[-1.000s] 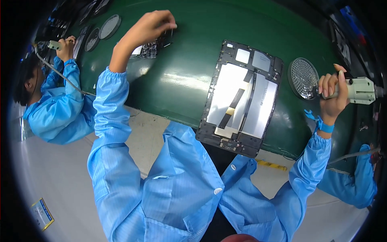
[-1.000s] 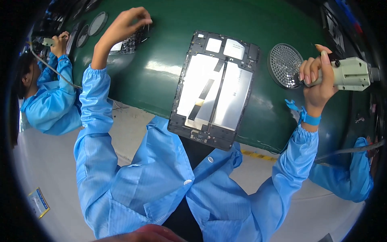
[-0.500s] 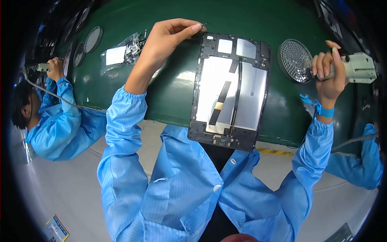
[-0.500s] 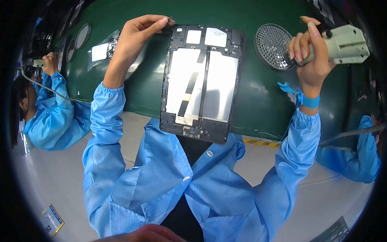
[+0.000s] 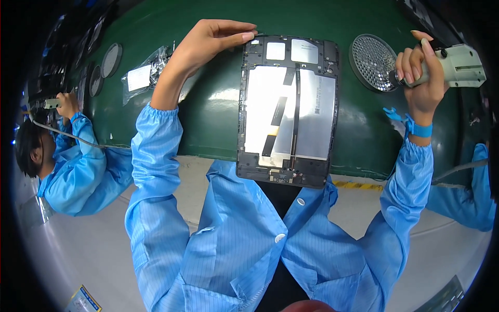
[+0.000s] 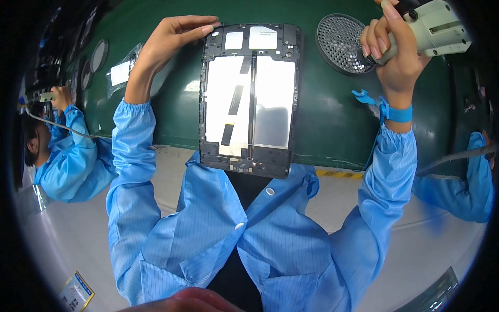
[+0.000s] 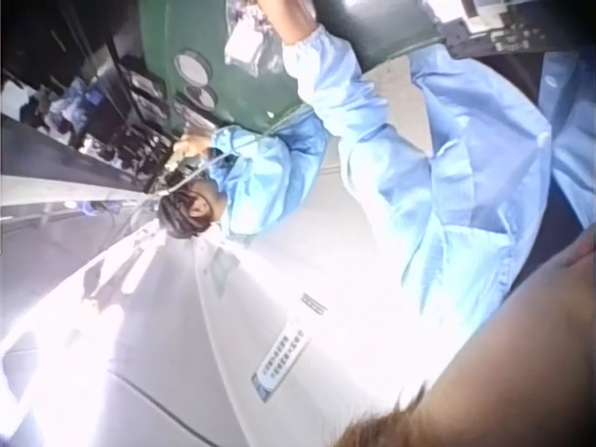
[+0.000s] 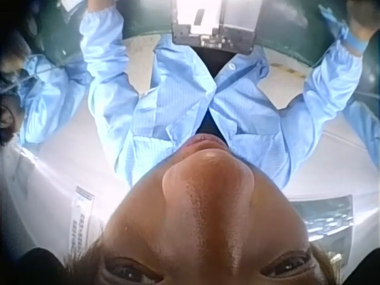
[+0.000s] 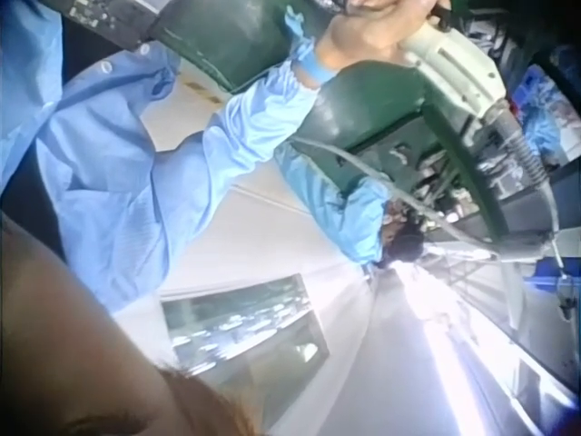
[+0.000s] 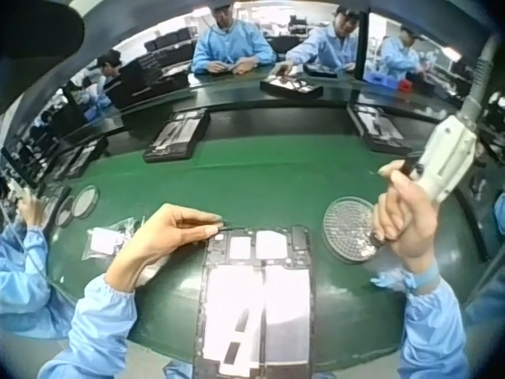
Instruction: Assembling electronic components using an electric screwdriver at a factory workbench.
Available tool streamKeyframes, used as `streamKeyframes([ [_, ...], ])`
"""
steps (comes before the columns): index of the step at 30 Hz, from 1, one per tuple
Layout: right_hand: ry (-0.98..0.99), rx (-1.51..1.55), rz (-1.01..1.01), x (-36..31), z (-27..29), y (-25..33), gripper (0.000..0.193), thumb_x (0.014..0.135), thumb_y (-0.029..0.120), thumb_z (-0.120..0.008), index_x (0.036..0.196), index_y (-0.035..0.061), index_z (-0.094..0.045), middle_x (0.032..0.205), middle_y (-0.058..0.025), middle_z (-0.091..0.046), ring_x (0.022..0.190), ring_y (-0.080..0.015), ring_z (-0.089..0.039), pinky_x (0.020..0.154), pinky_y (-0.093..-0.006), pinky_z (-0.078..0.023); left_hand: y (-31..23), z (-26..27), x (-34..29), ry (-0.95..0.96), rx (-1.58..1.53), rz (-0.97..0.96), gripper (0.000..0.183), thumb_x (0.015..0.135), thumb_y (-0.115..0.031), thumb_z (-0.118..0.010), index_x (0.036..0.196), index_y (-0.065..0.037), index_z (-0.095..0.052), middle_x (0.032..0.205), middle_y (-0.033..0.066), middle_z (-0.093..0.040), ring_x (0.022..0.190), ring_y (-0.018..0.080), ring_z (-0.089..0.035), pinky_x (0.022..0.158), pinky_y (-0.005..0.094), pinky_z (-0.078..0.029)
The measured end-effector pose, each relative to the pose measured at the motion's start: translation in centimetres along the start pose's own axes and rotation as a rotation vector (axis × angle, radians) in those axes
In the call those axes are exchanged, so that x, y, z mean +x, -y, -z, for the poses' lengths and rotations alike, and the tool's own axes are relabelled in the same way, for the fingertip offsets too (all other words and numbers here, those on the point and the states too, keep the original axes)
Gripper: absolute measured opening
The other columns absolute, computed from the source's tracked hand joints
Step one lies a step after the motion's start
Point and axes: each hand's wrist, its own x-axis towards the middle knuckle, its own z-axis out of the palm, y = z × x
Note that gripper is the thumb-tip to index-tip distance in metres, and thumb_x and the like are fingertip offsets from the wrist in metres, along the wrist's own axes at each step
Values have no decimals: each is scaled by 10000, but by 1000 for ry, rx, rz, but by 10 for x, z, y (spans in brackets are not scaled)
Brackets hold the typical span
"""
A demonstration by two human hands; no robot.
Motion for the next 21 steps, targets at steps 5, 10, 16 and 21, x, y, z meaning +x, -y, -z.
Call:
streamKeyframes([
  [5, 2, 21, -2, 0, -1, 2, 339, 976, 184, -448, 1116, -118, -510, 571, 8, -336, 473, -96, -353, 511, -273, -377, 0, -1, 0, 103, -31, -21, 304, 953, -257, -643, 1190, -77, -706, 972, 73, -719, 792, 118, -605, 699, 234, -504],
  [10, -10, 6, 13, -1, 0, 1, 345, 972, 185, -448, 1124, -118, -510, 571, 8, -333, 470, -96, -349, 508, -274, -368, 2, -5, 1, 82, 5, -53, 298, 966, -266, -625, 1182, -79, -711, 953, 68, -715, 768, 108, -592, 699, 231, -507],
  [16, -2, -1, 24, -2, 2, 1, 352, 970, 186, -450, 1130, -123, -508, 571, 8, -331, 467, -95, -343, 506, -273, -358, 8, -4, 4, 54, 43, -120, 291, 954, -274, -640, 1158, -85, -723, 983, 85, -730, 806, 144, -657, 753, 246, -539],
  [21, 9, 26, 20, -1, 1, -3, 347, 969, 182, -453, 1124, -123, -509, 573, 6, -334, 468, -95, -344, 505, -273, -358, 10, -4, -1, 19, 69, -129, 288, 949, -280, -647, 1146, -87, -730, 987, 95, -734, 825, 162, -672, 758, 259, -546],
])
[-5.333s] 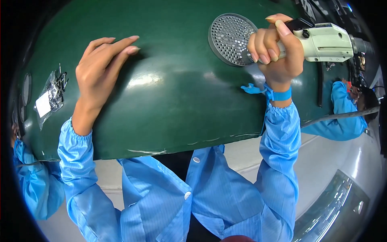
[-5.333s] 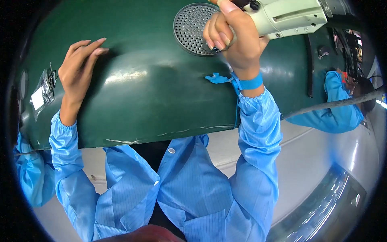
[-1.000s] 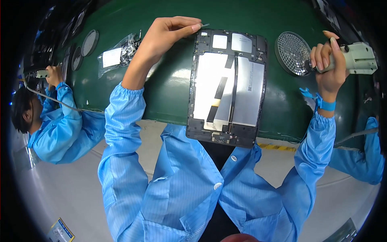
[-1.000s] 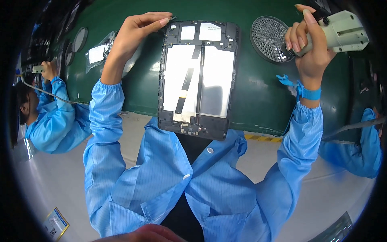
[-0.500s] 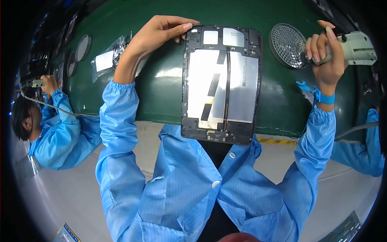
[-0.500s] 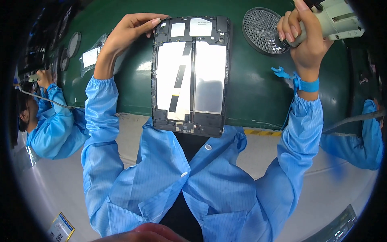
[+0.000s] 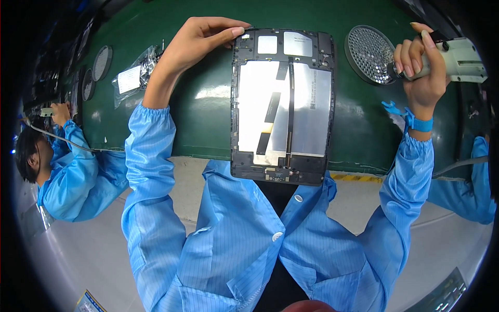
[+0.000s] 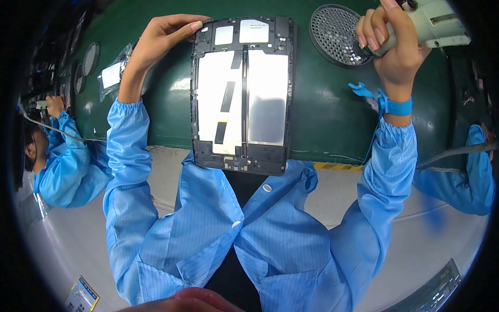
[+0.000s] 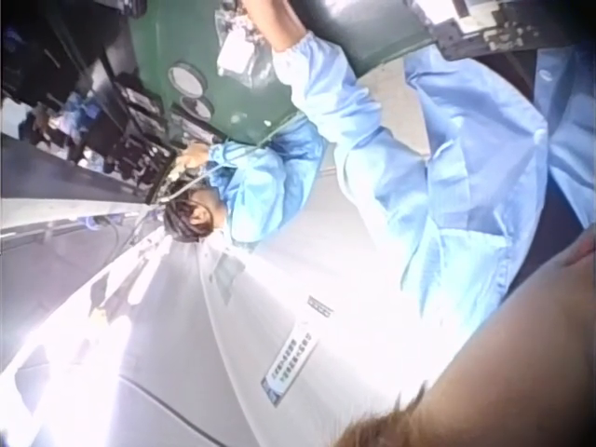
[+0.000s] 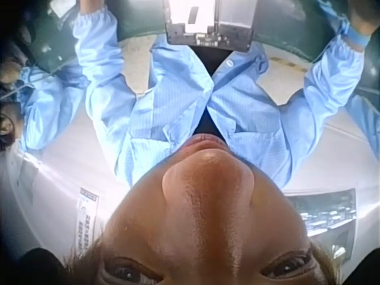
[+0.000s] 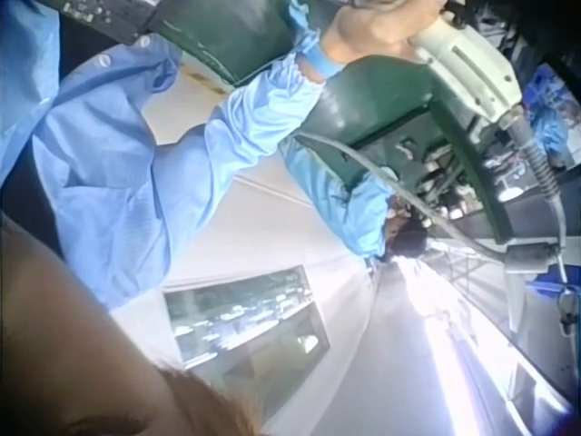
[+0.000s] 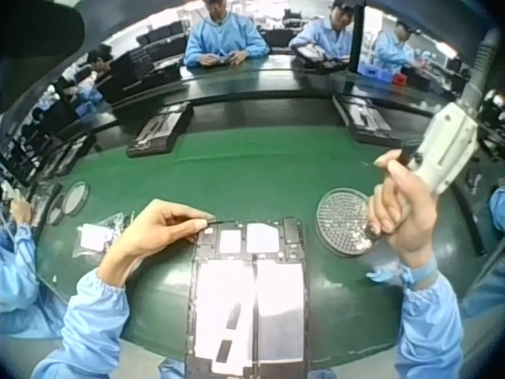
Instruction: Assembling electronic components using an electric screwdriver at a factory workbench.
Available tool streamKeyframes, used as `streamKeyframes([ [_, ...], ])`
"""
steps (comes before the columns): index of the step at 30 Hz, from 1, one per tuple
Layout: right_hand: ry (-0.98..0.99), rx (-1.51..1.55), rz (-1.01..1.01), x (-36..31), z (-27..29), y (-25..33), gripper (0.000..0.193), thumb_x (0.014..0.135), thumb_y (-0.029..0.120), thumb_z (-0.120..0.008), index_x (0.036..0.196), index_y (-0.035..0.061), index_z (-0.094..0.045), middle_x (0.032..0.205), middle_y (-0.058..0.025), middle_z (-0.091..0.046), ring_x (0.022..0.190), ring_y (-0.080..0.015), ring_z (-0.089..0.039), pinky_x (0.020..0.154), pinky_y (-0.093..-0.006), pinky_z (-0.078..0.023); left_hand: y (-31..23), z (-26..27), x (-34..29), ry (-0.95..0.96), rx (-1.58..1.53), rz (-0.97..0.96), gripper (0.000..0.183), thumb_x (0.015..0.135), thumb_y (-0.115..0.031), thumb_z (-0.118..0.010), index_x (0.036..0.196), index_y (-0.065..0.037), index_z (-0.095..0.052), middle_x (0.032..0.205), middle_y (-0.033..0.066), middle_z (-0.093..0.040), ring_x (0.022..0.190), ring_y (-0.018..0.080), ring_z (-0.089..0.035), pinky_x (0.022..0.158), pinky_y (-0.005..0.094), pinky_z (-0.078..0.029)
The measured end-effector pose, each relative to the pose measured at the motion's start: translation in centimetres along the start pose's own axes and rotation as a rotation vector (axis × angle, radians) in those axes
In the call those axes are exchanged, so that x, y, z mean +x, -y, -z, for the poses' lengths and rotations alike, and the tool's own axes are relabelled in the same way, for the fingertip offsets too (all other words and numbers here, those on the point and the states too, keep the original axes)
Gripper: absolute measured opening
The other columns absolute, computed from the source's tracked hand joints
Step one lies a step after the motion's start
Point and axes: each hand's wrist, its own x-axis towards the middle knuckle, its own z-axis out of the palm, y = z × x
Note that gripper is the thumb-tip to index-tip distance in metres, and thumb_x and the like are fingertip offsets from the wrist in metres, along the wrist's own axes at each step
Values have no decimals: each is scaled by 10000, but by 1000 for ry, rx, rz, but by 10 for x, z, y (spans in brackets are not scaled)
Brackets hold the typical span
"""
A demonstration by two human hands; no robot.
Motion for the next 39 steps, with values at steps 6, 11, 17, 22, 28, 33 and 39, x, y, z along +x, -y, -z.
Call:
streamKeyframes([
  [6, 7, -9, 18, -1, 2, -3, 350, 970, 185, -450, 1116, -127, -509, 576, 4, -336, 470, -96, -345, 509, -276, -362, -1, -3, -4, -38, 19, 7, 288, 941, -269, -658, 1145, -79, -728, 996, 98, -735, 854, 169, -681, 792, 263, -547],
  [11, 27, -2, 30, -3, 11, 3, 358, 974, 193, -435, 1119, -126, -509, 579, 3, -337, 474, -99, -348, 523, -277, -367, -7, -4, 4, 18, -17, 23, 298, 941, -262, -658, 1159, -68, -719, 1028, 112, -732, 883, 172, -686, 826, 256, -540],
  [17, 56, 11, 25, 1, 8, -3, 363, 975, 190, -425, 1142, -123, -501, 578, 7, -333, 476, -101, -350, 520, -277, -365, 0, -1, 0, 36, -30, 45, 326, 961, -249, -635, 1187, -20, -688, 946, 82, -709, 781, 125, -652, 765, 235, -534],
  [22, 30, 19, 8, 0, 7, 6, 352, 973, 185, -420, 1135, -114, -509, 572, 9, -331, 475, -98, -339, 520, -279, -359, -3, -3, 4, 113, -230, 60, 305, 985, -212, -600, 1189, 8, -657, 859, 53, -667, 731, 83, -613, 719, 212, -517],
  [28, 32, 0, -12, -1, -2, 10, 353, 978, 197, -395, 1138, -93, -519, 568, 12, -333, 475, -95, -328, 521, -286, -351, -8, -8, -7, 104, -225, 59, 310, 970, -216, -625, 1184, 6, -662, 889, 50, -678, 732, 77, -610, 711, 218, -517],
  [33, 70, 34, -23, -1, -17, 7, 349, 976, 223, -391, 1121, -60, -537, 562, 20, -328, 470, -97, -327, 503, -286, -352, -21, -16, -20, 65, -246, 75, 293, 938, -218, -671, 1112, 15, -712, 796, 51, -682, 714, 88, -607, 683, 229, -510],
  [39, 185, 85, -90, 9, -90, 12, 362, 981, 251, -389, 1118, -46, -543, 558, 23, -291, 465, -103, -328, 485, -288, -356, -29, -18, -35, 140, -393, 60, 309, 959, -209, -637, 1128, 44, -692, 801, 72, -681, 711, 99, -601, 666, 248, -509],
])
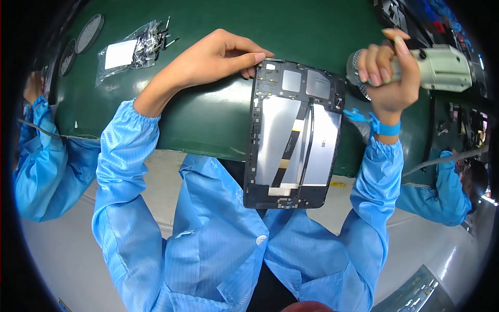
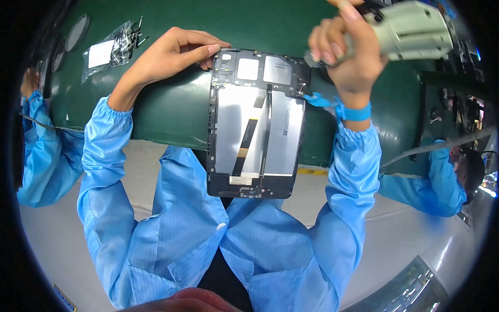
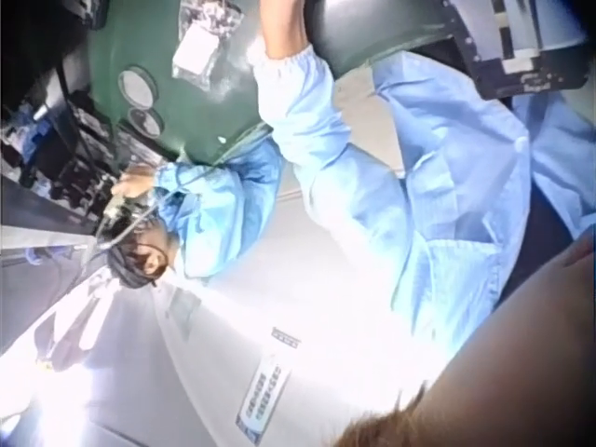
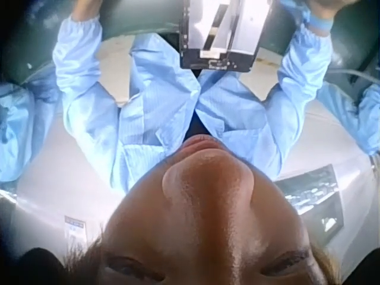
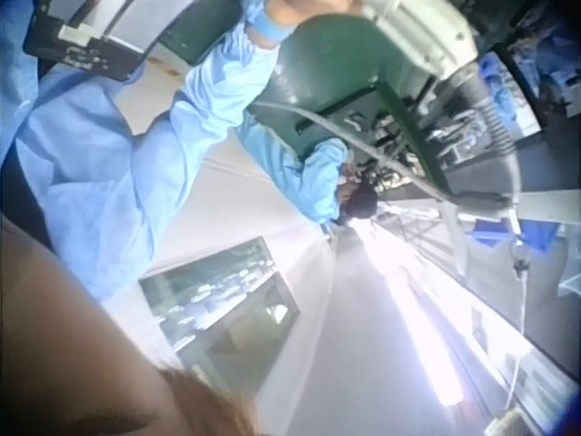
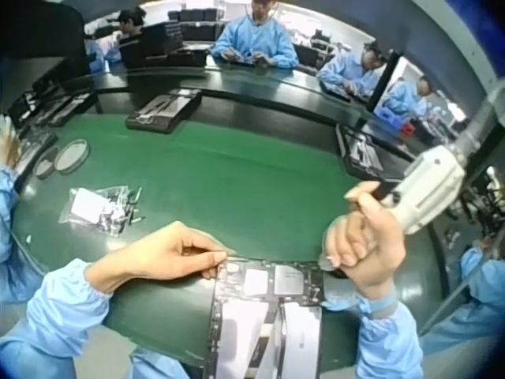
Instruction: Assembling electronic components using an electric screwdriver at a factory workbench.
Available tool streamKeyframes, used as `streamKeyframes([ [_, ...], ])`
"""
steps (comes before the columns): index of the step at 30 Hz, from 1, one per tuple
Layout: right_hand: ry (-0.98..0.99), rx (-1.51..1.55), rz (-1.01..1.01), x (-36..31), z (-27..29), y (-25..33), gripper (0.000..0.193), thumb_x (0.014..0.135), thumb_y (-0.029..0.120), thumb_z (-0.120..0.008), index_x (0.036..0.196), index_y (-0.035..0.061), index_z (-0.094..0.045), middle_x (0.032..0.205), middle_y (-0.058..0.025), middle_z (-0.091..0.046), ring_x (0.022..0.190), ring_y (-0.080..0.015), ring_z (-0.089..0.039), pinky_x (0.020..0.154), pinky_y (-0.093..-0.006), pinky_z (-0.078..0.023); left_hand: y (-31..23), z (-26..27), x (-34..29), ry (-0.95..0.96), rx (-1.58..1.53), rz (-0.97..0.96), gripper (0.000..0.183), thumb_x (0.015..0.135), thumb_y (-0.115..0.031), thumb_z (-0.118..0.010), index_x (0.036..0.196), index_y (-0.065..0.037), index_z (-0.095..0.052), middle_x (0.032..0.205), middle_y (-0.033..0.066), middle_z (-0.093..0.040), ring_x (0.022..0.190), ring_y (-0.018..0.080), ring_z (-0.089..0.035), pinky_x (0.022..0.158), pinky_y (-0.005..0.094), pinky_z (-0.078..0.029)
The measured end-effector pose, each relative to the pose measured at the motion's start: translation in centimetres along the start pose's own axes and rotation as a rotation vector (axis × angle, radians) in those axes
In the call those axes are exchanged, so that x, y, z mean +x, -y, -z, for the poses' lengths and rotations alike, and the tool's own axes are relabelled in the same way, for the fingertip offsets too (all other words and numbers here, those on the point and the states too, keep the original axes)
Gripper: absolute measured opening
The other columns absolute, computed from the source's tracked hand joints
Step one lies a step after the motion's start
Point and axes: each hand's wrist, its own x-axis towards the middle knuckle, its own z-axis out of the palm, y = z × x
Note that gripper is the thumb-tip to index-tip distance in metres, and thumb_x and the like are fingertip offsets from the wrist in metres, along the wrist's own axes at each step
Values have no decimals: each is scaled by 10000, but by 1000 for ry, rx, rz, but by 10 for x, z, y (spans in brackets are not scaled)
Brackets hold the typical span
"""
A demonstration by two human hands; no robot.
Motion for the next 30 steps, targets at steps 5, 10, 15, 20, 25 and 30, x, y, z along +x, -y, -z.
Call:
streamKeyframes([
  [5, 170, 67, -16, 26, -67, -35, 358, 984, 255, -393, 1079, -35, -580, 567, 19, -285, 465, -111, -337, 484, -292, -368, 17, 8, 1, 57, -55, -44, 301, 978, -187, -601, 1144, 51, -680, 818, 51, -665, 737, 86, -579, 689, 241, -499],
  [10, 125, 122, -138, 24, -106, -46, 207, 1005, 187, -454, 1038, 0, -537, 462, 11, -317, 347, -125, -325, 383, -293, -367, 24, 7, 1, 12, -148, -102, 279, 911, -144, -649, 1088, 64, -703, 831, 108, -709, 727, 121, -657, 704, 245, -550],
  [15, 242, 202, -29, 28, -89, -68, 376, 990, 255, -376, 1122, -30, -583, 573, 19, -303, 475, -106, -360, 489, -294, -374, 16, 13, -2, 9, -144, -80, 267, 879, -162, -662, 1018, 58, -720, 813, 128, -697, 717, 174, -660, 682, 298, -544],
  [20, 58, 127, -149, 21, -119, -69, 258, 1022, 225, -405, 1047, 8, -542, 464, 22, -300, 348, -113, -317, 381, -281, -369, 4, 23, -6, 83, -95, 68, 254, 907, -158, -644, 1074, 22, -710, 715, 68, -666, 641, 83, -528, 589, 271, -446],
  [25, 294, 1285, -95, 33, -116, -97, 271, 1022, 234, -402, 1047, 6, -545, 469, 29, -294, 352, -106, -314, 375, -273, -365, 5, 22, -6, 48, -105, 29, 252, 904, -154, -645, 1063, 33, -704, 752, 79, -689, 653, 99, -538, 612, 270, -456],
  [30, 212, 1298, -205, 29, -115, -90, 281, 1022, 241, -403, 1056, -1, -542, 471, 31, -292, 354, -105, -312, 374, -272, -365, 9, 20, -4, 50, -136, 29, 258, 905, -163, -644, 1060, 35, -704, 745, 81, -687, 648, 100, -536, 609, 274, -455],
])
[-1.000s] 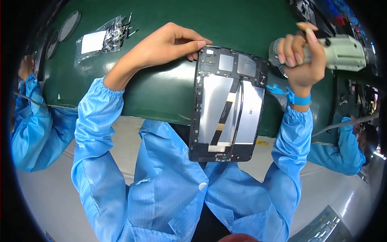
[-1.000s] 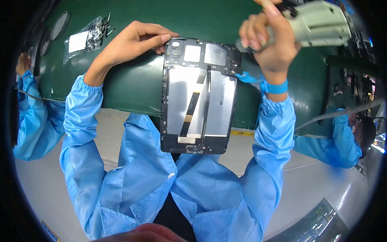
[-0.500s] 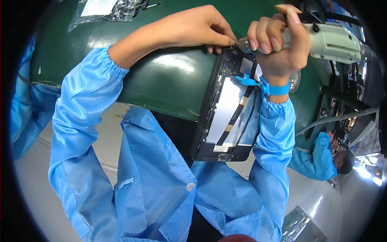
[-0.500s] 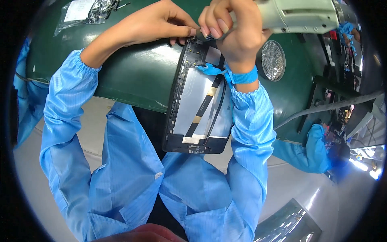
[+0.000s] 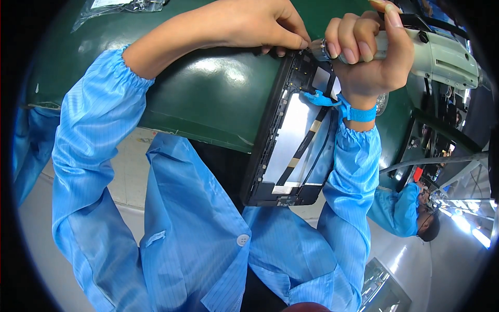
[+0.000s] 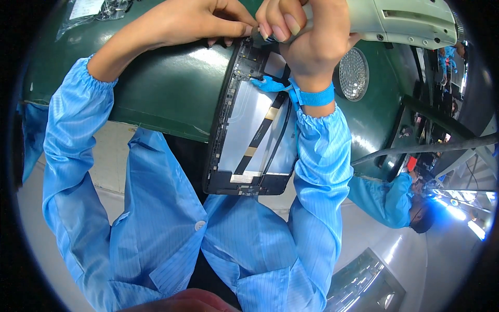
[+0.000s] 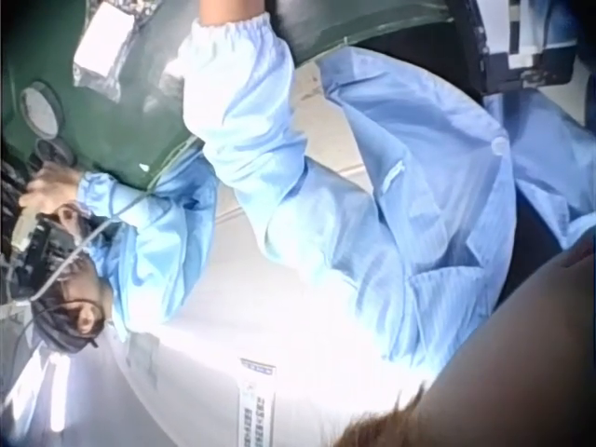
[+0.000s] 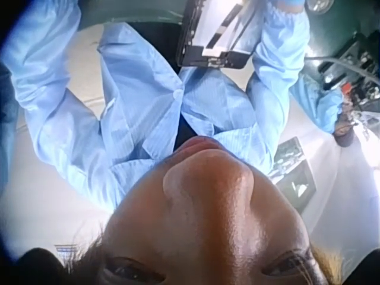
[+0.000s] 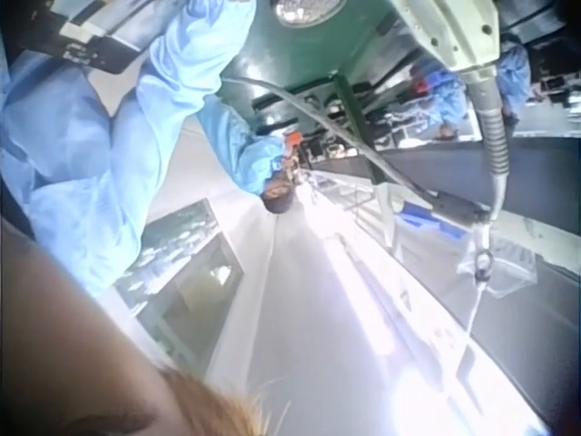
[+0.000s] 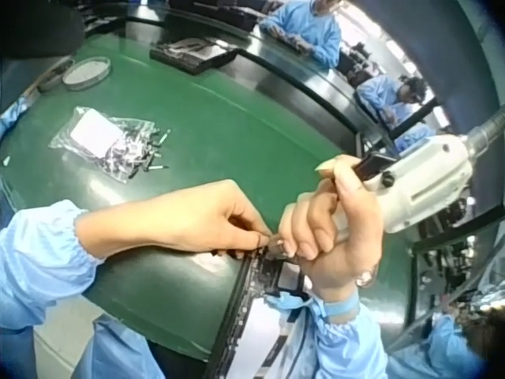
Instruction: Assembling electronic components using an electric screwdriver at a factory workbench.
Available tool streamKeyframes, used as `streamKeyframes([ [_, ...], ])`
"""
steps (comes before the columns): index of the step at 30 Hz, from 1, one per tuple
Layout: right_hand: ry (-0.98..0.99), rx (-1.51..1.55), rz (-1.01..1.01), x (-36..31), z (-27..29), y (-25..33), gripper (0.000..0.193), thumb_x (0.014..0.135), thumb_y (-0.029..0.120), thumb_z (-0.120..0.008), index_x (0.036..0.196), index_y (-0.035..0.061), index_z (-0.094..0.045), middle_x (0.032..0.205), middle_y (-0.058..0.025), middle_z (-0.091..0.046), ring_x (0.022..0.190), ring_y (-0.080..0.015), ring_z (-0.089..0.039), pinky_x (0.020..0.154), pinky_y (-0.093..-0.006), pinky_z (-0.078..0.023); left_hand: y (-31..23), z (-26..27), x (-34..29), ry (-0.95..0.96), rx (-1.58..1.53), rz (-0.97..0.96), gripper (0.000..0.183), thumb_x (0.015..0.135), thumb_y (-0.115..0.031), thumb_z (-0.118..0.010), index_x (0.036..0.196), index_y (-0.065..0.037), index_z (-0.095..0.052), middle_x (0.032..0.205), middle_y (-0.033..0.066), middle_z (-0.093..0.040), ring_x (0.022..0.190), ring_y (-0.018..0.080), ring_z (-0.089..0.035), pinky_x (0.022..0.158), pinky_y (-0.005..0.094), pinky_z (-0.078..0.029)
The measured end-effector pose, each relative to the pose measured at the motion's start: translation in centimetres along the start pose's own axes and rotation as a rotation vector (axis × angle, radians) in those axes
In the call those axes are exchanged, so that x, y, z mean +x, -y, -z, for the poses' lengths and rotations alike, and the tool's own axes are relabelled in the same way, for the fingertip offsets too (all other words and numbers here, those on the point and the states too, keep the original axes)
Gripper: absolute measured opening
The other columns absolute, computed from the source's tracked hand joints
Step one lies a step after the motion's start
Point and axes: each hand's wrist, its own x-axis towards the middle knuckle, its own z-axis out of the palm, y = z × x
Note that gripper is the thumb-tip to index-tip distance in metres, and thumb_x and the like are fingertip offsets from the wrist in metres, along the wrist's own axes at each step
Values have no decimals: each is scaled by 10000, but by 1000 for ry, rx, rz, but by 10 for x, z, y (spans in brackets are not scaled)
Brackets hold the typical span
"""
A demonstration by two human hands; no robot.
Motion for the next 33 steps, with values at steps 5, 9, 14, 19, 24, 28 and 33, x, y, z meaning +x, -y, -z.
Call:
streamKeyframes([
  [5, -212, 221, -76, -6, -24, -7, 303, 1026, 249, -394, 1089, -12, -535, 472, 32, -287, 353, -104, -309, 372, -266, -362, -2, 3, -1, 31, 53, 43, 274, 913, -186, -635, 1054, 39, -702, 700, 68, -661, 613, 99, -511, 573, 285, -436],
  [9, -179, -584, 25, 1, -16, -9, 328, 1039, 276, -386, 1080, -15, -532, 471, 30, -282, 351, -101, -304, 370, -251, -356, -1, 3, -2, 26, 53, 34, 273, 913, -187, -635, 1052, 38, -703, 693, 64, -655, 608, 97, -506, 570, 283, -433],
  [14, 184, -80, 53, 5, 6, -3, 300, 1044, 276, -402, 917, 31, -518, 465, 30, -280, 347, -100, -300, 370, -250, -356, 1, 2, 1, 37, 63, 7, 270, 914, -188, -635, 1049, 35, -705, 683, 56, -645, 600, 95, -496, 564, 279, -428],
  [19, -253, -1184, -36, -7, -28, 5, 294, 1037, 258, -438, 820, 63, -474, 451, 27, -285, 341, -106, -305, 374, -256, -363, -4, -1, -2, 24, 62, 56, 268, 917, -190, -639, 1056, 29, -708, 692, 46, -644, 614, 89, -500, 572, 274, -431],
  [24, -240, -1197, -39, -8, -27, 6, 325, 1038, 269, -436, 777, 75, -455, 447, 25, -283, 335, -108, -306, 379, -258, -373, -5, -3, -2, 17, 65, 72, 262, 919, -187, -641, 1058, 23, -712, 695, 38, -643, 618, 86, -503, 576, 270, -433],
  [28, -216, -1213, -44, -6, -31, 9, 342, 1038, 269, -432, 748, 87, -430, 444, 24, -282, 332, -109, -304, 376, -261, -373, -12, -2, -1, 19, 35, 105, 257, 917, -179, -644, 1058, 24, -713, 695, 43, -644, 619, 84, -508, 580, 260, -435],
  [33, -235, -1229, 3, -5, -32, 6, 323, 1031, 261, -464, 767, 76, -454, 448, 32, -282, 332, -104, -306, 374, -262, -370, -9, -3, -1, 6, 71, 58, 256, 912, -179, -651, 1051, 25, -715, 700, 50, -651, 623, 89, -518, 589, 260, -445],
])
